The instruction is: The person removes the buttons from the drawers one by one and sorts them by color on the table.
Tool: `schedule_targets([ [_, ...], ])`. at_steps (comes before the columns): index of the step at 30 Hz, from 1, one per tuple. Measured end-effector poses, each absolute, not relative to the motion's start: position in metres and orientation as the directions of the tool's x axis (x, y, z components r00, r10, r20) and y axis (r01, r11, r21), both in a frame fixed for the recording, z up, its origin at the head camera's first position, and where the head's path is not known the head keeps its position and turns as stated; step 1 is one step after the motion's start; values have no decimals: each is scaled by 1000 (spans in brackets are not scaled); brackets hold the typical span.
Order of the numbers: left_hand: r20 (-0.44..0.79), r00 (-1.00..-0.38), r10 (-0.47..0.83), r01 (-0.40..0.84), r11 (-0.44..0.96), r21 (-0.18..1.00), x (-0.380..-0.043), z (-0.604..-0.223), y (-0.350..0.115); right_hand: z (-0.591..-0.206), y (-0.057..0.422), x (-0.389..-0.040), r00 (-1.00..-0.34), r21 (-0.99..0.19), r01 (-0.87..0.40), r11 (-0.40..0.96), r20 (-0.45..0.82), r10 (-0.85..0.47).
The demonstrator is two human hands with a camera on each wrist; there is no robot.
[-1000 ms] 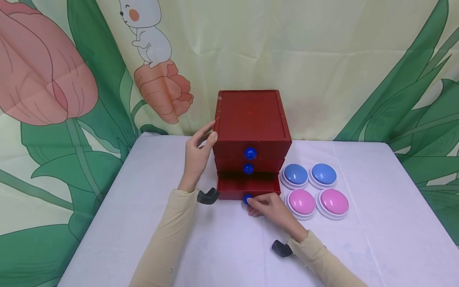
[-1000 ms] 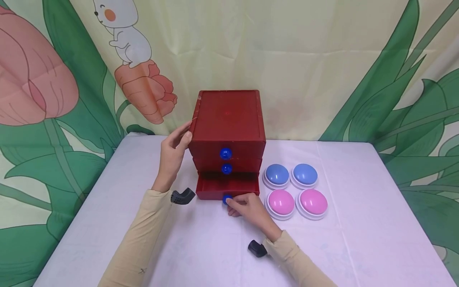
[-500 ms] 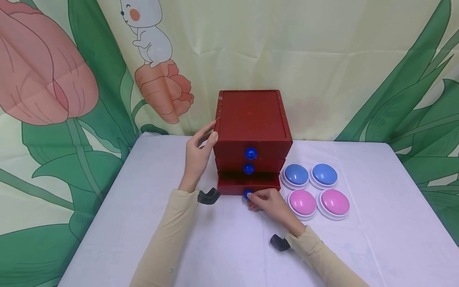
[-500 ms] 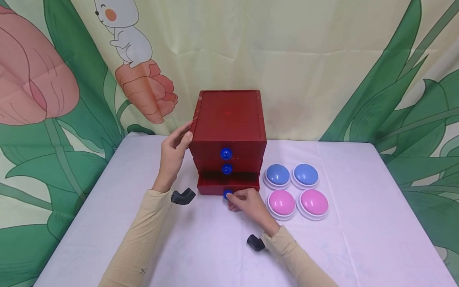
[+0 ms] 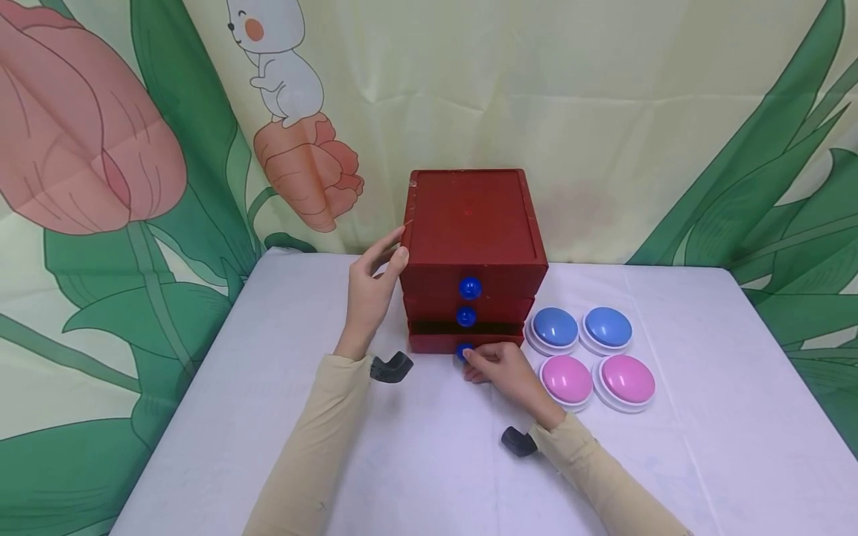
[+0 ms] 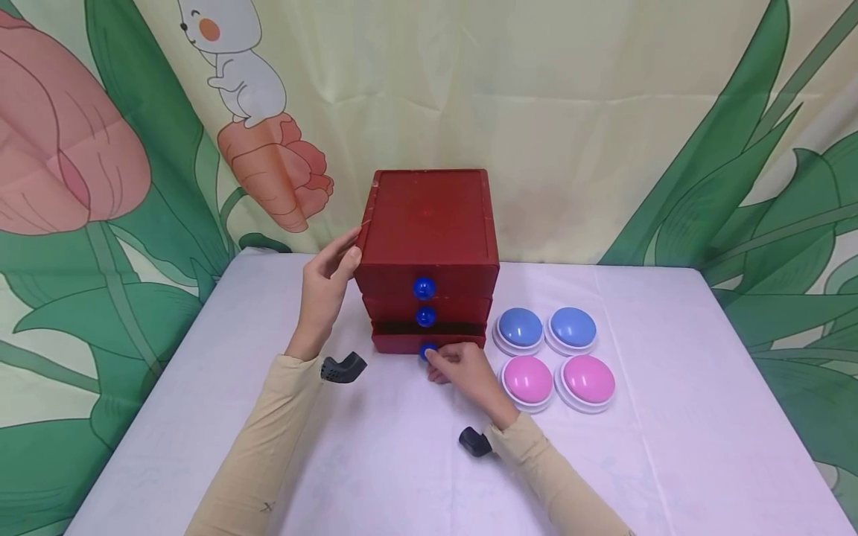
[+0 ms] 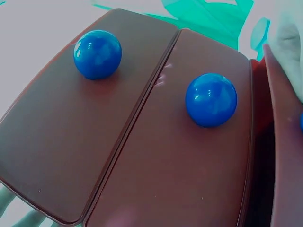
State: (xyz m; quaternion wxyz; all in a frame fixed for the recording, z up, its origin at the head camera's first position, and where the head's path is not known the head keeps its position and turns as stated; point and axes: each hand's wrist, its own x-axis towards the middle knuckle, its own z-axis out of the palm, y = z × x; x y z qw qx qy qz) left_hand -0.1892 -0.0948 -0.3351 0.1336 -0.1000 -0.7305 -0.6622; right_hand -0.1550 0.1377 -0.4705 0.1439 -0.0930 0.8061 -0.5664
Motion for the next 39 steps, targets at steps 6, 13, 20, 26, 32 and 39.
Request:
schedule_targets([
  [6,329,-944,-32,324,106,940,-189,-336,-94,-470,136,-163,-944,-947,27,321,-129,-302],
  [13,338,-941,-31,333,107,937,-189,-336,-94,-469,135,-168,-948,-952,46,302,-137,-287],
  [20,343,-939,-33,338,106,935,-189,-335,-94,-469,135,-172,-950,-957,57,283,-139,-279],
  [26,343,-939,-28,338,108,935,-190,-335,-93,-467,135,-174,-950,-960,58,275,-137,-279],
  [32,353,-935,-31,348,119,930,-190,-333,-93,-443,132,-166,-944,-968,45,248,-122,-306],
  [39,362,-931,-33,356,128,926,-190,-334,-93,-446,129,-168,-941,-969,73,237,-145,-305],
])
